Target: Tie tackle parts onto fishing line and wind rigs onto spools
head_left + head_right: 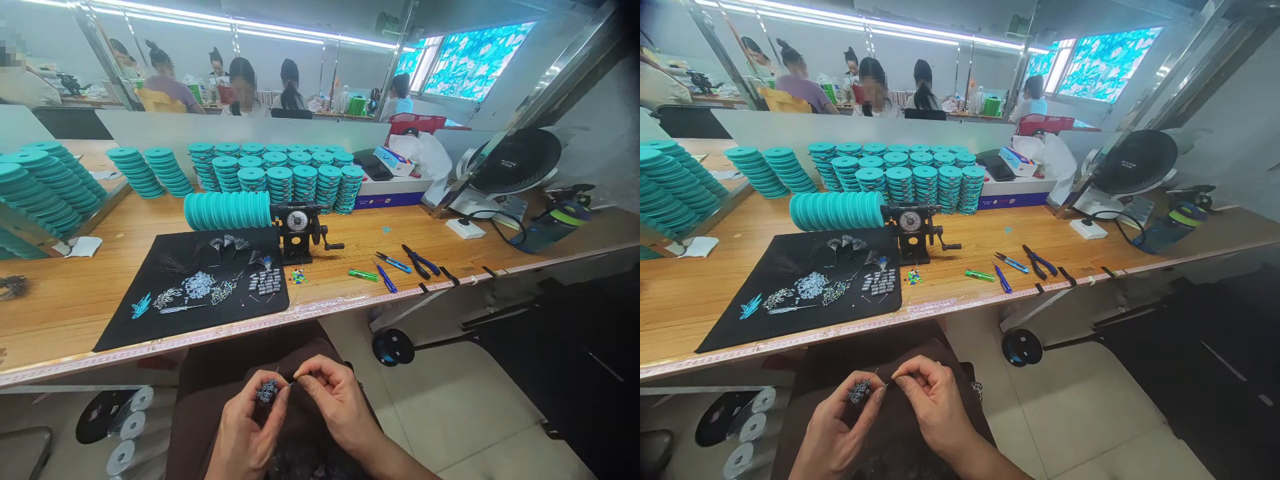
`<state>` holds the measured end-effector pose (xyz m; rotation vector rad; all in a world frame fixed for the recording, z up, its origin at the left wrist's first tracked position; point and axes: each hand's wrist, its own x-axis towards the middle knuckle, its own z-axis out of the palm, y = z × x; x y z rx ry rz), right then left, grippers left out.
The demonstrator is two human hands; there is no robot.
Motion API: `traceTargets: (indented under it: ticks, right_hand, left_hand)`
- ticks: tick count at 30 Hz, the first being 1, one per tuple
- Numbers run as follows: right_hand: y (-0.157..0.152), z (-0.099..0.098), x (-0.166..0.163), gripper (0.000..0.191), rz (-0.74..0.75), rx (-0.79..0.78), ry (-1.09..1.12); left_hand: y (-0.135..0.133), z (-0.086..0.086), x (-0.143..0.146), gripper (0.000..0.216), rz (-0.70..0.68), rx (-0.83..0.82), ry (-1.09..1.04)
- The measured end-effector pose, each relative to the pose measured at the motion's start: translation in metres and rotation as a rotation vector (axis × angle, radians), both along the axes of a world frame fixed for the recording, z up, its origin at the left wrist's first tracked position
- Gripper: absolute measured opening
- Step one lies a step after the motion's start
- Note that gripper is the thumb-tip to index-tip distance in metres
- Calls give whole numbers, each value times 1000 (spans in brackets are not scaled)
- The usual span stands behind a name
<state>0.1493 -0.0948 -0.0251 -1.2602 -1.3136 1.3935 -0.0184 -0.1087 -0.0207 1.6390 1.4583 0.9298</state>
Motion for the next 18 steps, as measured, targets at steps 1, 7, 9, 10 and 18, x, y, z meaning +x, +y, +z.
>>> traceTargets:
  ticks: [1, 7, 9, 10, 18]
  right_hand:
    - [0, 0, 0, 23, 2, 6, -2]
    - [-1, 0, 1, 23, 13, 2, 18]
    - [-2, 1, 1, 22, 16, 4, 23]
    - [-2, 2, 1, 21, 16, 6, 28]
    - [-2, 3, 2, 20, 16, 13, 32]
  left_hand:
    - [0, 0, 0, 14, -1, -2, 2]
    - [0, 0, 0, 17, -18, -13, 2]
    - [0, 1, 0, 17, -21, -24, -1]
    - [0, 2, 0, 18, -20, -31, -1]
    - [1, 7, 2, 18, 10, -57, -52]
